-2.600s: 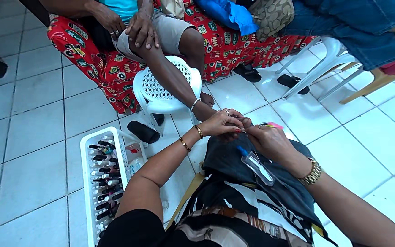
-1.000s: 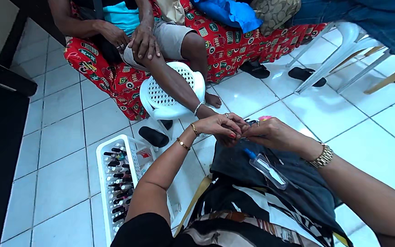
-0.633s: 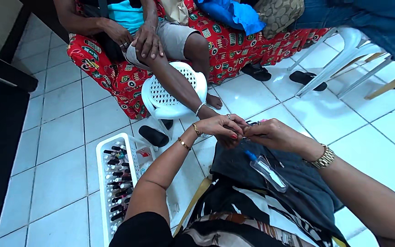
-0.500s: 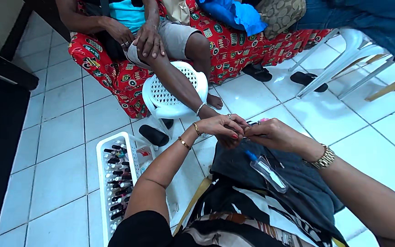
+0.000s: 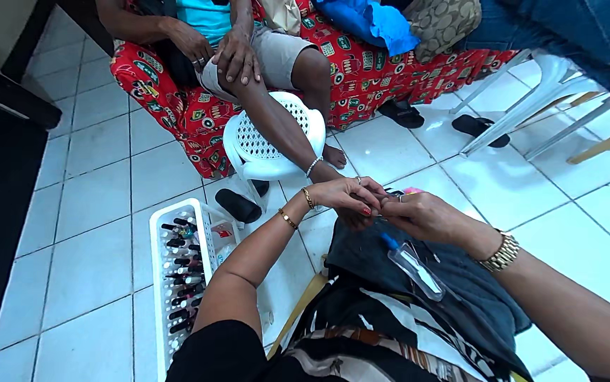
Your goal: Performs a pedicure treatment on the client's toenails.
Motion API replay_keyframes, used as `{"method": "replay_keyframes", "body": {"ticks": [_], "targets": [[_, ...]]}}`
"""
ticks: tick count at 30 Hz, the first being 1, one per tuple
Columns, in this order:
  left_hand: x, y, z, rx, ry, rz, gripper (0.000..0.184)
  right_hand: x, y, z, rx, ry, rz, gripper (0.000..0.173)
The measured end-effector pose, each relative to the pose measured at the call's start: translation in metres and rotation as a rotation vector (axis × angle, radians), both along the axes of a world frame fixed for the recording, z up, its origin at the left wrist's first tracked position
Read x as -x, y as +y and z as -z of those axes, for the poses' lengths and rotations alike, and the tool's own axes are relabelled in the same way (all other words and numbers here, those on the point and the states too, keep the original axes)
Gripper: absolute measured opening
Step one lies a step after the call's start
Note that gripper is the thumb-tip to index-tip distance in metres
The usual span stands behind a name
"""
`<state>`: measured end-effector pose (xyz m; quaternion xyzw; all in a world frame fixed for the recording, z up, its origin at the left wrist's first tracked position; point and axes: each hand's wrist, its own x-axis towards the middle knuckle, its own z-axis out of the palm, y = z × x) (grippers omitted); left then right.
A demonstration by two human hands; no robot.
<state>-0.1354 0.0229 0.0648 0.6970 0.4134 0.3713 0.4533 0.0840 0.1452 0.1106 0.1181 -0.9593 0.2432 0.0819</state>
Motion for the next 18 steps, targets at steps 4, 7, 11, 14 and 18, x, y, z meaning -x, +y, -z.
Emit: {"method": "replay_keyframes", "body": {"ticks": [4, 7, 11, 14, 18], "targets": [[-0.002, -0.001, -0.004, 0.021, 0.015, -0.003, 0.015, -0.002, 0.001, 0.003, -0.046, 0.042, -0.044, 0.024], [-0.002, 0.000, -0.003, -0.006, 0.030, 0.002, 0.016, -0.007, 0.005, 0.002, -0.062, 0.046, -0.055, 0.024], [-0.002, -0.002, -0.003, -0.012, 0.029, -0.006, 0.016, -0.012, 0.004, -0.001, -0.018, 0.061, 0.010, 0.023], [-0.002, -0.001, -0.001, -0.016, 0.024, -0.016, 0.016, -0.011, 0.004, 0.003, 0.000, 0.051, 0.015, 0.023], [-0.003, -0.002, -0.002, -0.005, 0.008, -0.026, 0.015, -0.009, 0.004, 0.002, 0.022, 0.027, 0.023, 0.023]]}}
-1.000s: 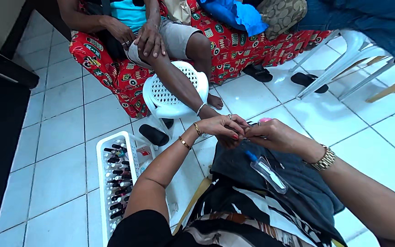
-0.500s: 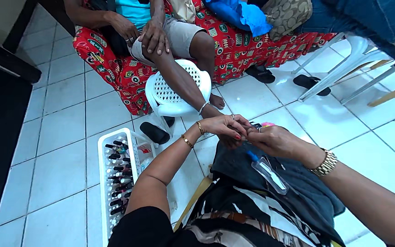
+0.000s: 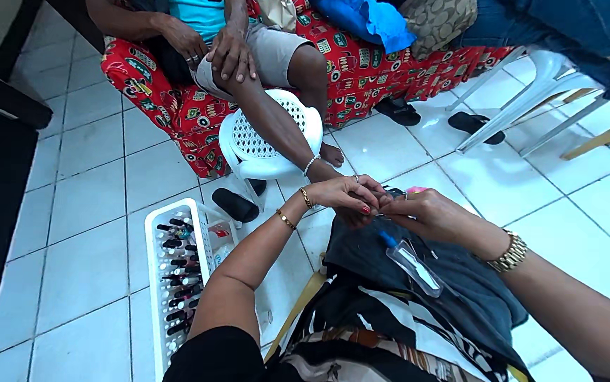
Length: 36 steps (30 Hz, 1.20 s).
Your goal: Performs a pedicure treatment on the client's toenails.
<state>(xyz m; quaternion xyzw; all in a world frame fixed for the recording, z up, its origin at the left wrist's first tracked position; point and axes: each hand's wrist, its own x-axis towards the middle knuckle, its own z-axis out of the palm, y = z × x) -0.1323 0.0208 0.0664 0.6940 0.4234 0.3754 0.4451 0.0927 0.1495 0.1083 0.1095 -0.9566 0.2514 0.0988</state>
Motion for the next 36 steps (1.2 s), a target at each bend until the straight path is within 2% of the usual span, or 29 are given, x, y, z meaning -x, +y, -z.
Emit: {"method": "replay_keyframes", "body": {"ticks": [11, 15, 17, 18, 21, 23, 25, 27, 30, 31, 36], "targets": [[-0.001, 0.000, -0.003, 0.022, 0.015, -0.006, 0.014, 0.002, -0.009, 0.004, -0.073, 0.112, 0.056, 0.023], [-0.002, 0.002, 0.002, -0.012, 0.013, -0.016, 0.013, -0.001, -0.004, 0.007, -0.071, 0.063, 0.018, 0.023], [-0.004, 0.000, 0.004, -0.018, 0.020, -0.056, 0.013, -0.009, -0.002, 0.003, 0.081, 0.021, 0.054, 0.019], [-0.006, -0.001, 0.003, -0.019, 0.032, -0.081, 0.013, -0.013, -0.002, -0.001, 0.237, 0.002, 0.085, 0.018], [-0.012, -0.003, 0.002, -0.044, 0.082, -0.130, 0.016, -0.019, -0.011, -0.008, 0.889, 0.014, 0.075, 0.016], [-0.014, -0.001, 0.001, -0.084, 0.110, -0.123, 0.015, -0.009, -0.029, 0.002, 1.203, 0.102, 0.017, 0.015], [-0.015, -0.001, -0.001, -0.099, 0.149, -0.121, 0.014, 0.003, -0.044, 0.023, 1.370, 0.161, 0.054, 0.017], [-0.016, -0.001, -0.003, -0.103, 0.205, -0.130, 0.016, 0.000, -0.048, 0.038, 1.455, 0.132, 0.185, 0.030], [-0.019, -0.001, -0.007, -0.069, 0.266, -0.139, 0.019, -0.022, -0.051, 0.037, 1.487, 0.048, 0.449, 0.047], [-0.019, -0.001, -0.007, -0.060, 0.269, -0.141, 0.019, -0.028, -0.053, 0.035, 1.466, 0.018, 0.514, 0.045], [-0.019, 0.001, 0.000, -0.032, 0.212, -0.166, 0.018, -0.038, -0.071, 0.038, 1.325, -0.063, 0.702, 0.012]]}}
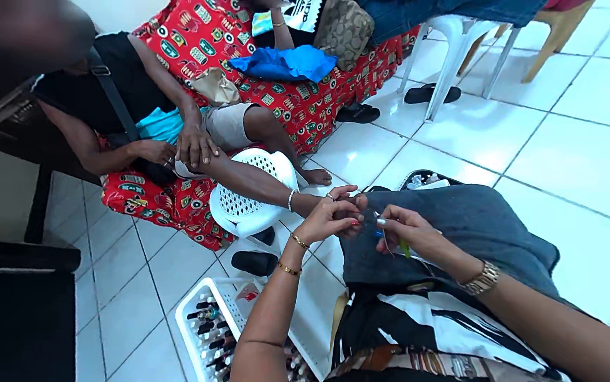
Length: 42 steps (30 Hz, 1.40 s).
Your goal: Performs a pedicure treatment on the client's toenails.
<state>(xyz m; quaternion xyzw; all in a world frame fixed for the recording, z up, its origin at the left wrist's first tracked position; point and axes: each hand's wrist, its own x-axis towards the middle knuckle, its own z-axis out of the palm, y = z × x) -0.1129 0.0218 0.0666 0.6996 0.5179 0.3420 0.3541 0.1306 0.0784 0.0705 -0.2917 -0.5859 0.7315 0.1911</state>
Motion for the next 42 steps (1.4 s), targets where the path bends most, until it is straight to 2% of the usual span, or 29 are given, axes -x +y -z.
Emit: {"method": "replay_keyframes", "body": {"ticks": [1, 4, 6, 16, 26, 33, 42], "targets": [[-0.001, -0.002, 0.003, 0.008, -0.030, -0.016, 0.018, 0.001, -0.006, 0.002, -0.058, -0.033, 0.029, 0.011], [-0.006, -0.004, 0.007, 0.004, -0.119, -0.072, 0.016, 0.006, -0.016, 0.004, -0.254, -0.133, 0.056, 0.026], [-0.008, -0.006, 0.009, 0.007, -0.154, -0.096, 0.015, 0.009, -0.021, 0.004, -0.346, -0.159, 0.086, 0.029], [-0.017, -0.009, 0.015, -0.035, -0.166, -0.190, 0.012, 0.015, -0.027, -0.001, -0.362, -0.208, 0.161, 0.031], [-0.022, -0.009, 0.022, -0.108, -0.135, -0.234, 0.013, 0.017, -0.029, 0.011, -0.589, -0.231, 0.220, 0.033], [-0.026, -0.009, 0.026, -0.158, -0.147, -0.263, 0.011, 0.019, -0.030, 0.009, -0.563, -0.241, 0.233, 0.033], [-0.029, -0.010, 0.028, -0.161, -0.117, -0.281, 0.009, 0.024, -0.031, 0.011, -0.632, -0.239, 0.268, 0.028]]}}
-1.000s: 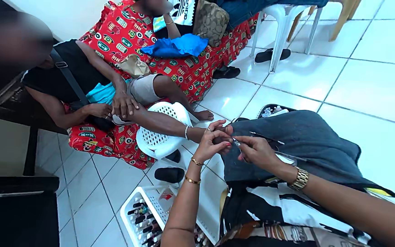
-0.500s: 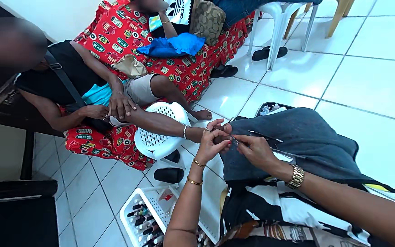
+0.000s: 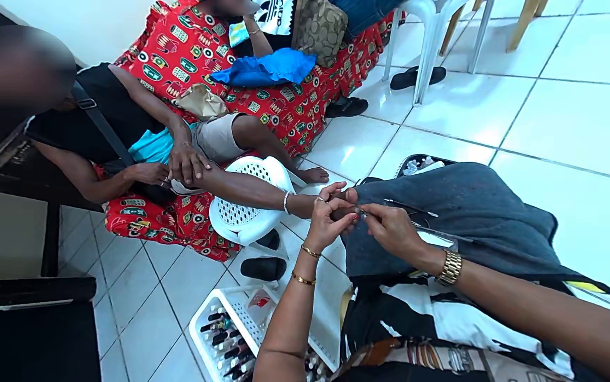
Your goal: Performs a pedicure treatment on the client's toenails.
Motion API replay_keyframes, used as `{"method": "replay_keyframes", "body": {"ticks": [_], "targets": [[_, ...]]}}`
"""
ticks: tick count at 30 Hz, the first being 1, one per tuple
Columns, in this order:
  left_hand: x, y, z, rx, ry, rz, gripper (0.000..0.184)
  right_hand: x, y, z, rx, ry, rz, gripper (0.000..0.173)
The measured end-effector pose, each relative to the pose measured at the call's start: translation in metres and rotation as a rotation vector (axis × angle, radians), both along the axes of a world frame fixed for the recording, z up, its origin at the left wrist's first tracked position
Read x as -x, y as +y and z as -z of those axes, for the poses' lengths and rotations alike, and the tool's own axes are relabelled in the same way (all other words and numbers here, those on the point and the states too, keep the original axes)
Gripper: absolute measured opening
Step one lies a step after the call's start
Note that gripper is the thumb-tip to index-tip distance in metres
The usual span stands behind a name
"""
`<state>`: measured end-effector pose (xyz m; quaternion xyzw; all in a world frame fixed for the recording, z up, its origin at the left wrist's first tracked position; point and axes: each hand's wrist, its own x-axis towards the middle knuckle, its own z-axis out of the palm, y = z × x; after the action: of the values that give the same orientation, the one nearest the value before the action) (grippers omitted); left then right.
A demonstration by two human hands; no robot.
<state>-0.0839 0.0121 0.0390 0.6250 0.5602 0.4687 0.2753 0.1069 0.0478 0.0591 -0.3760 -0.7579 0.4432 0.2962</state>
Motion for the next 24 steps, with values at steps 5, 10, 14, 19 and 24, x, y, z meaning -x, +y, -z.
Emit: {"method": "replay_keyframes", "body": {"ticks": [5, 10, 14, 19, 24], "targets": [[0.003, 0.000, 0.002, -0.002, -0.039, 0.024, 0.011, -0.002, 0.009, -0.001, 0.026, 0.016, -0.052, 0.021], [0.014, -0.004, -0.008, 0.086, -0.090, 0.120, 0.013, -0.012, 0.030, -0.002, 0.266, 0.011, -0.159, 0.023], [0.029, -0.011, -0.017, 0.136, -0.079, 0.230, 0.018, -0.024, 0.041, -0.007, 0.293, 0.066, -0.243, 0.026], [0.031, -0.011, -0.022, 0.153, -0.065, 0.260, 0.020, -0.026, 0.024, -0.023, 0.120, -0.062, -0.253, 0.030], [0.028, -0.009, -0.018, 0.138, -0.080, 0.231, 0.015, -0.020, 0.008, -0.020, 0.001, -0.032, -0.237, 0.030]]}}
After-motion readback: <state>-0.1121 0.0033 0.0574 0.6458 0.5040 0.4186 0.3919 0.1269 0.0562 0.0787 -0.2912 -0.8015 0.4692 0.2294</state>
